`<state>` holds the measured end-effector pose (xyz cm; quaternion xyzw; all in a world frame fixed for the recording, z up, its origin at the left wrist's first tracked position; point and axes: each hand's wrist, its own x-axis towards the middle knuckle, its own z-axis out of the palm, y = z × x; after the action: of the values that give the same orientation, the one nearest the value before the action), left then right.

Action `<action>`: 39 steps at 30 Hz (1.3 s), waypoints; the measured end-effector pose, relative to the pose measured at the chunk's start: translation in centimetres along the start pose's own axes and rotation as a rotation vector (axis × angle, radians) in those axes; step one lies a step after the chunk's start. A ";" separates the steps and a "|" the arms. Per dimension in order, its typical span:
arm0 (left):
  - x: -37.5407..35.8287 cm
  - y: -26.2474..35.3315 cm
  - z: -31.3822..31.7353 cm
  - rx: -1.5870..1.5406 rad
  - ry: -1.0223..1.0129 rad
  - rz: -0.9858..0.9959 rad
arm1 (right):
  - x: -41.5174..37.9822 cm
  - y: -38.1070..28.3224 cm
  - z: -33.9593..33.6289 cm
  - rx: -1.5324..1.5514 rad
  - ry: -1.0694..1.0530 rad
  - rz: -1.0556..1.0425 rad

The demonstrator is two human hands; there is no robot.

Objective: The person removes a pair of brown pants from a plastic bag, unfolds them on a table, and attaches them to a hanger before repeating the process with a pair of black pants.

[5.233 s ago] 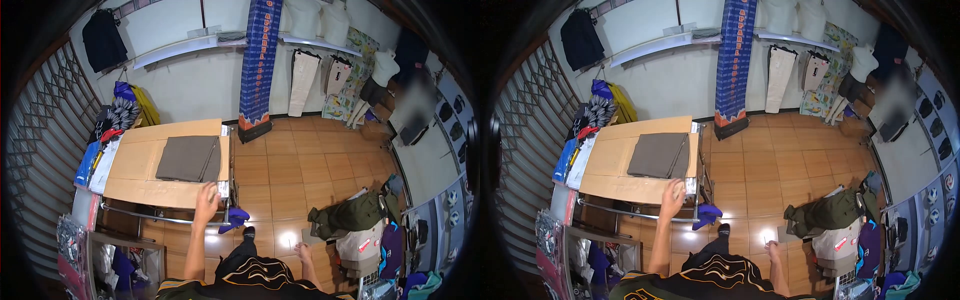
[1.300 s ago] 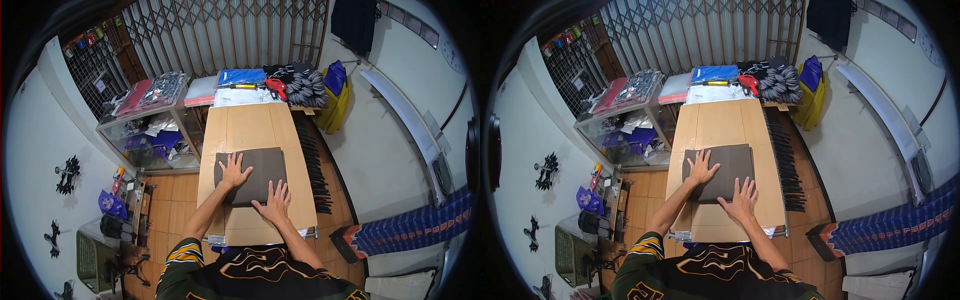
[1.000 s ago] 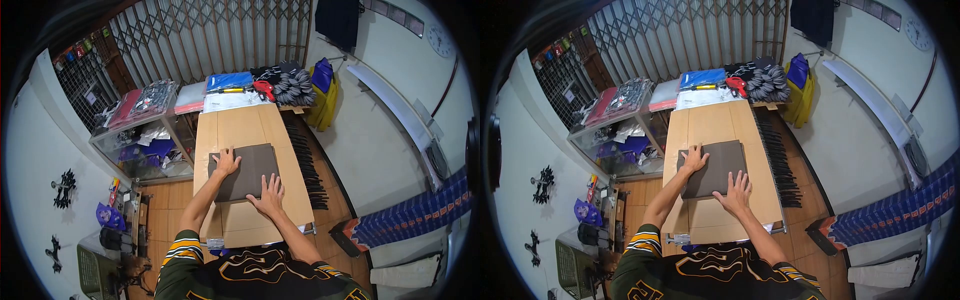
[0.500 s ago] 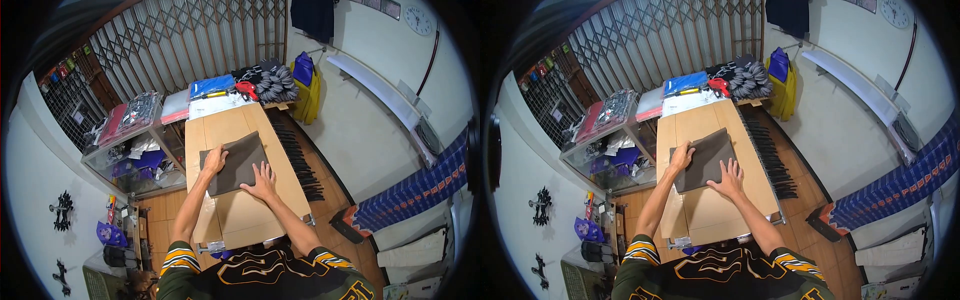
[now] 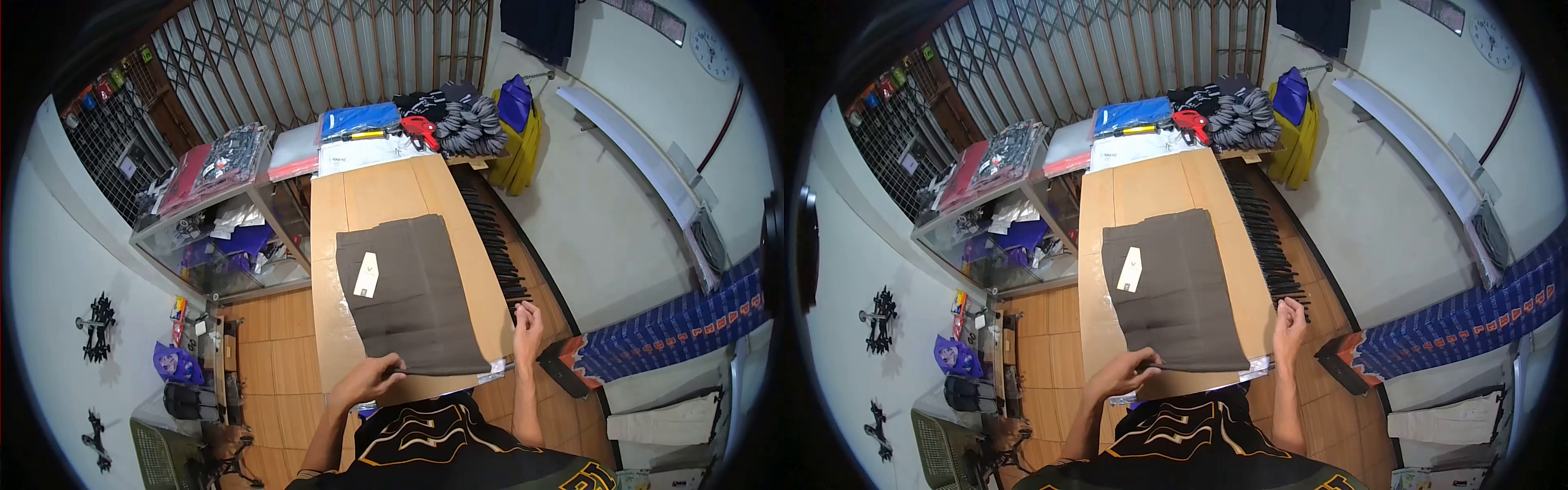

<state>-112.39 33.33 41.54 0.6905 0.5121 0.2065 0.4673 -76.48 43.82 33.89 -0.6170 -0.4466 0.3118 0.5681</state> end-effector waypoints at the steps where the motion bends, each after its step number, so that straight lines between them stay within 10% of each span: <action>1: 0.2 -0.7 0.4 -0.017 -0.006 0.028 | -0.7 -1.3 0.2 -0.015 -0.042 0.016; 12: 16.5 -5.9 -6.9 -0.011 0.401 0.123 | -12.3 -5.1 10.3 -0.807 -0.756 -0.459; 18: 27.0 -10.3 -10.6 0.258 0.621 -0.345 | -13.1 -2.6 10.9 -0.924 -0.764 -0.547; 26: 32.9 -14.2 -12.3 0.120 0.607 -0.397 | -13.2 -2.8 11.0 -0.951 -0.745 -0.559; 33: 24.1 -5.1 -8.3 -0.119 0.540 0.180 | -13.5 -2.3 10.3 -0.833 -0.655 -0.585; 39: 8.5 2.5 -0.2 -0.448 0.249 0.149 | -12.4 0.5 7.0 -0.004 -0.479 -0.117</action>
<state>-107.95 41.01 42.19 0.5748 0.4551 0.4319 0.5253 -87.66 35.58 30.80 -0.4999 -0.6039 0.4148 0.4618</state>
